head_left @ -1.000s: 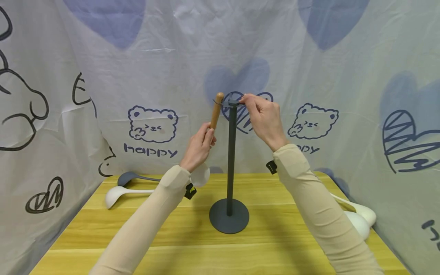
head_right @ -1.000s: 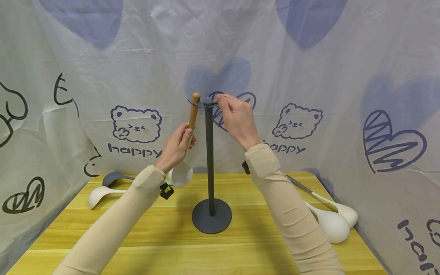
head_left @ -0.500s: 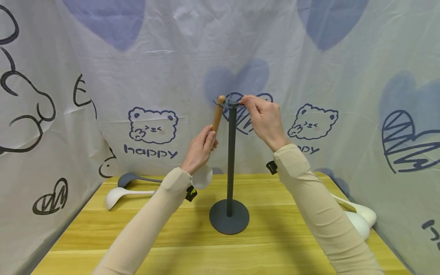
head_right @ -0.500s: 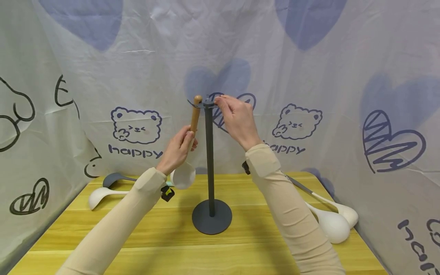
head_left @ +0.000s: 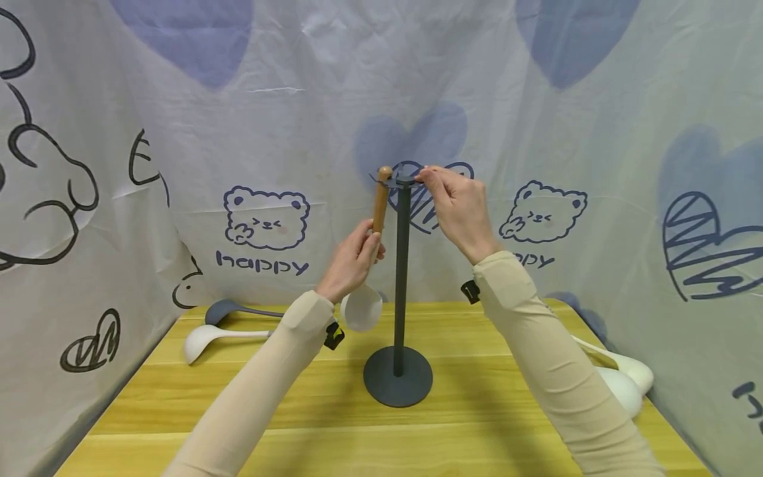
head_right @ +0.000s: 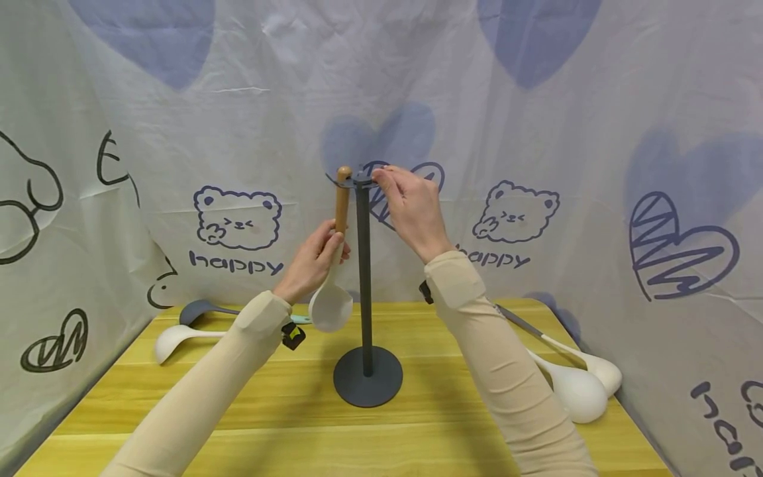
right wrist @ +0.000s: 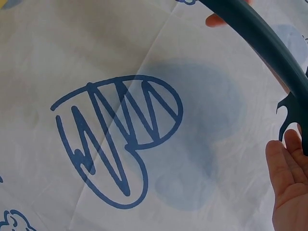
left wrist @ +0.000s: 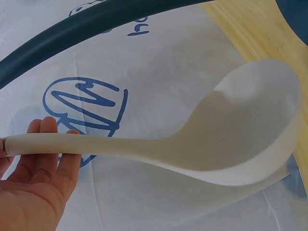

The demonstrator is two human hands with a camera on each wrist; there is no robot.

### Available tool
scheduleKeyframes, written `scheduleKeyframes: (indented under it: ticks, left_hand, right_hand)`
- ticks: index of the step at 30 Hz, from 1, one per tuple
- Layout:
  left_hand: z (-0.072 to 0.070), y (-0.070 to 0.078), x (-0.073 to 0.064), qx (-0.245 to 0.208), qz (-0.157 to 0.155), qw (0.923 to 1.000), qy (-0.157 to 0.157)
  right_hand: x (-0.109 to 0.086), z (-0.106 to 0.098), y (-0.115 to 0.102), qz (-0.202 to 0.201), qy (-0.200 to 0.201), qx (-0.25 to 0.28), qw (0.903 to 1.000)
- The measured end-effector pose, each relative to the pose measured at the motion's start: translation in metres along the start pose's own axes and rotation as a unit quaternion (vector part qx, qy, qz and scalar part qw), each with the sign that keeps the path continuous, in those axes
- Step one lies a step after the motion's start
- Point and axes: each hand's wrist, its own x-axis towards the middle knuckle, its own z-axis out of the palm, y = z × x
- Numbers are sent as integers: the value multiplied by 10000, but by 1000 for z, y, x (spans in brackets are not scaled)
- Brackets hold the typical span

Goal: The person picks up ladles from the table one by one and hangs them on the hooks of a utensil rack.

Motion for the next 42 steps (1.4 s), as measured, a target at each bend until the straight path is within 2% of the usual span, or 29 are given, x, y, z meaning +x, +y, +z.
scheduleKeyframes:
  ticks: [17, 25, 36, 42]
  left_hand:
    - [5, 1, 1, 123, -3, 9998, -172]
    - [8, 1, 0, 269, 129, 9995, -120]
    - [9, -1, -2, 312, 84, 9994, -133]
    - [8, -3, -4, 329, 112, 9994, -87]
  right_hand:
    - [1, 0, -3, 9, 72, 84, 9999]
    - [2, 1, -5, -294, 246, -103, 9992]
    - [-1, 1, -5, -292, 296, 79, 9991]
    - [-7, 4, -3, -255, 180, 353, 9989]
